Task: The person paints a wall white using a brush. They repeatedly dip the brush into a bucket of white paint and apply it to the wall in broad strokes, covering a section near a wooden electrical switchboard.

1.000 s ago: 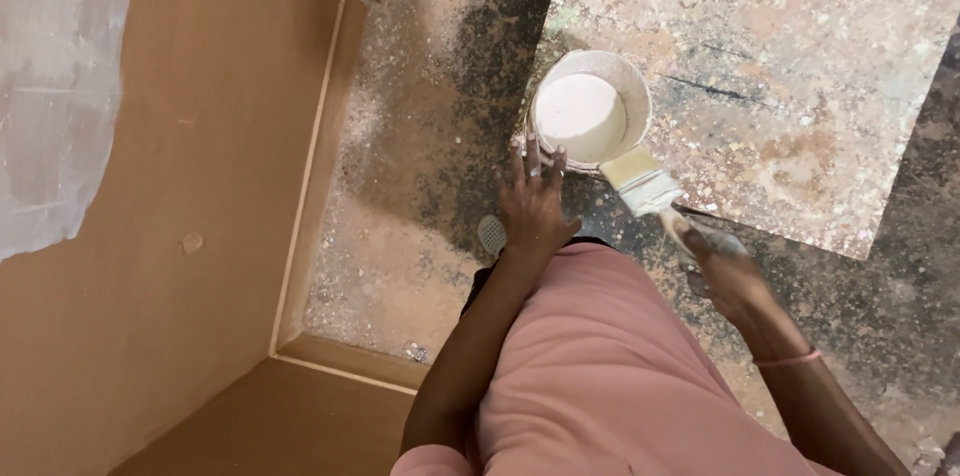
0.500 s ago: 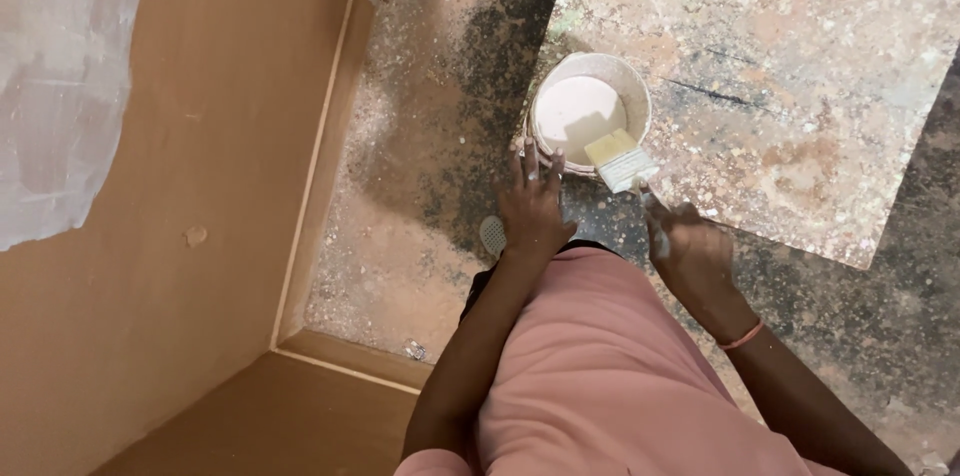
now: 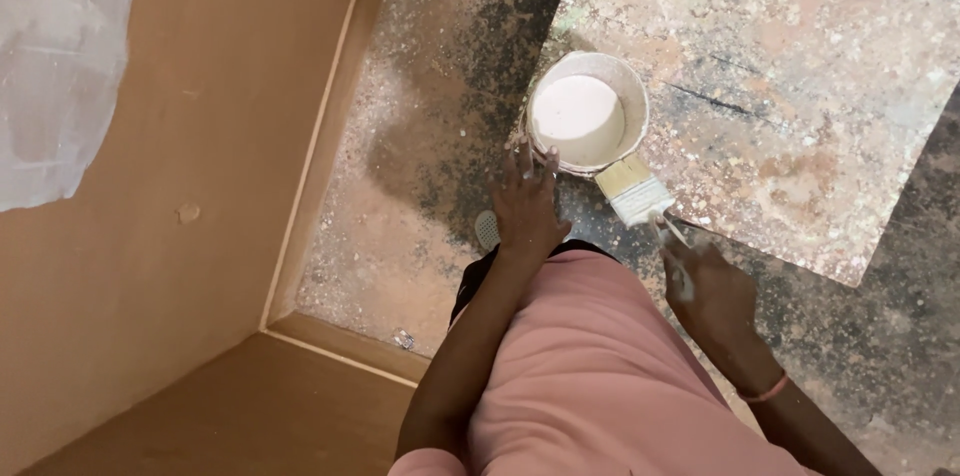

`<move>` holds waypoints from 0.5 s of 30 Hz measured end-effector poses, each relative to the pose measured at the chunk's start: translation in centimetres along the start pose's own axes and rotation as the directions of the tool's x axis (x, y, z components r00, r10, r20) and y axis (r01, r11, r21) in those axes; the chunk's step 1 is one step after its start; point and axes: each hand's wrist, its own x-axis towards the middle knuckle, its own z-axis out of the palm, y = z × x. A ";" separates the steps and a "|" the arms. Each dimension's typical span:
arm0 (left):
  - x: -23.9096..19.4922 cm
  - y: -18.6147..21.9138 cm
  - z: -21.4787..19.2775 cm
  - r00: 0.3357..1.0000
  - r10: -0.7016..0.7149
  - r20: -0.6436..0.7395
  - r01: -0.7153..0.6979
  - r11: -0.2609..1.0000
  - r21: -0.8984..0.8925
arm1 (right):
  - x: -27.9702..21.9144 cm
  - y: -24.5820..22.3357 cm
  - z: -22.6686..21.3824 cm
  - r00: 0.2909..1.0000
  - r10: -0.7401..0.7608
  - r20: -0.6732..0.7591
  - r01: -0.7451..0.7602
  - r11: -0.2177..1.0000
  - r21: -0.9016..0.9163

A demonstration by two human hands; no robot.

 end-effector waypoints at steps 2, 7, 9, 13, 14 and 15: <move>0.0 0.1 0.3 1.000 -0.010 -0.012 0.010 1.000 0.003 | 0.1 0.3 0.1 1.000 0.021 0.001 -0.021 0.999 0.032; 0.2 0.3 1.5 0.996 0.006 -0.092 -0.007 1.000 -0.011 | 2.5 0.8 1.6 0.964 -0.169 -0.206 0.192 0.976 0.100; 0.4 0.3 1.8 0.995 0.004 -0.095 -0.006 1.000 -0.020 | 3.2 0.5 1.7 0.979 -0.137 -0.148 0.147 0.988 0.056; 0.6 0.4 2.3 0.989 0.040 -0.140 -0.037 0.999 0.029 | 3.3 0.4 0.3 0.993 0.011 0.118 -0.005 0.999 -0.046; 0.8 0.3 2.3 0.987 0.056 -0.151 -0.050 0.998 0.038 | 3.1 0.5 -0.3 0.985 0.047 0.166 -0.033 0.996 -0.085; 0.8 0.1 2.4 0.989 0.058 -0.136 -0.059 0.998 0.000 | 2.8 0.6 -1.0 0.973 0.087 0.214 -0.061 0.990 -0.127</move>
